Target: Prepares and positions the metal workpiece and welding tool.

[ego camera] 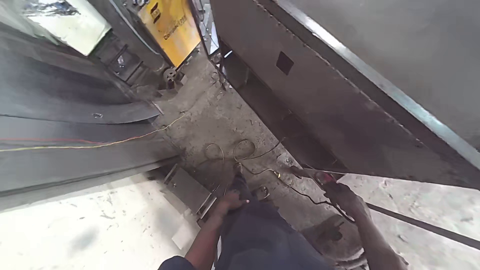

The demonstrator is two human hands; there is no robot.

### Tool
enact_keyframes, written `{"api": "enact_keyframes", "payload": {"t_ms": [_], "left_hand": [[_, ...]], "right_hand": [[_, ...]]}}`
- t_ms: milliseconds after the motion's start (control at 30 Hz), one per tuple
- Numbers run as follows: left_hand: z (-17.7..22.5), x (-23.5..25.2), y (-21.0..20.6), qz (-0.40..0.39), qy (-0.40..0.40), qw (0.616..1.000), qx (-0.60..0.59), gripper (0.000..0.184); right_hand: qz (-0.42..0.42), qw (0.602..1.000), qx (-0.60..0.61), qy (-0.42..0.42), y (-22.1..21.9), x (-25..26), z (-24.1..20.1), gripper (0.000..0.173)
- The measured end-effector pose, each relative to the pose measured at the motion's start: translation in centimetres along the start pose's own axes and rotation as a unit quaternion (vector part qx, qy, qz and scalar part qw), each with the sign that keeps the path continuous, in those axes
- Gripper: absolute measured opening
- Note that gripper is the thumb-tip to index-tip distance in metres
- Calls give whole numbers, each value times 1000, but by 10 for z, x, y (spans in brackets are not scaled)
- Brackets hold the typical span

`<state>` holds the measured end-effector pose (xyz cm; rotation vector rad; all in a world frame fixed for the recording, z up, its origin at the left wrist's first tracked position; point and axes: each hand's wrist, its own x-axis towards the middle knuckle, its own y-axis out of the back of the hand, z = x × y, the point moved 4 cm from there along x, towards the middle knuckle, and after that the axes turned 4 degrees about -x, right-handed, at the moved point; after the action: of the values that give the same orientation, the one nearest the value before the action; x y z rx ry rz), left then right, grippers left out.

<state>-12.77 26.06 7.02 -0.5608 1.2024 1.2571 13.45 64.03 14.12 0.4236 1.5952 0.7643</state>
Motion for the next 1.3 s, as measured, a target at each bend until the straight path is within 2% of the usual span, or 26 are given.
{"api": "enact_keyframes", "payload": {"t_ms": [100, 167, 300, 433, 500, 567, 700, 800, 833, 900, 1000, 1033, 1133, 1200, 1300], "left_hand": [[-6, -7, -1, 11, -1, 1000, -20, 86], [-13, -8, -4, 22, -6, 999, -47, 86], [-38, -3, -14, 76, -12, 984, -160, 78], [-79, -3, -39, 205, 36, 916, -342, 61], [-101, -15, -57, 223, 62, 886, -401, 57], [-131, -19, -88, 203, 93, 869, -441, 57], [-174, -30, -133, 121, 178, 865, -453, 60], [-189, -33, -157, 112, 207, 840, -489, 62], [-189, -34, -161, 115, 216, 828, -504, 63], [-183, -37, -162, 145, 222, 796, -544, 62], [-167, -39, -158, 198, 206, 751, -595, 58], [-160, -40, -157, 213, 201, 740, -605, 57], [-131, -44, -152, 251, 187, 697, -645, 50], [-106, -45, -161, 281, 177, 666, -668, 43], [-73, -47, -190, 302, 192, 654, -667, 39]], "right_hand": [[14, 983, 181, 19, -19, -25, 2, 61], [7, 972, 232, 36, -36, -36, 8, 65], [-40, 993, 109, 36, -58, -46, 8, 81], [-72, 996, -17, 43, -68, -53, -22, 85], [-83, 993, -59, 65, -69, -52, -42, 85], [-93, 986, -100, 92, -65, -52, -69, 82], [-98, 969, -114, 196, -44, -59, -142, 61], [-75, 964, -150, 209, -36, -52, -175, 72], [-83, 962, -166, 199, -29, -56, -190, 72], [-152, 956, -207, 144, -12, -77, -237, 72], [-83, 948, -209, 227, -18, -24, -251, 80], [-88, 942, -201, 254, -21, -8, -257, 83], [-150, 920, -168, 322, -26, 10, -290, 72], [-182, 911, -161, 333, -27, 8, -305, 69], [-224, 911, -135, 319, -39, 6, -316, 86]]}}
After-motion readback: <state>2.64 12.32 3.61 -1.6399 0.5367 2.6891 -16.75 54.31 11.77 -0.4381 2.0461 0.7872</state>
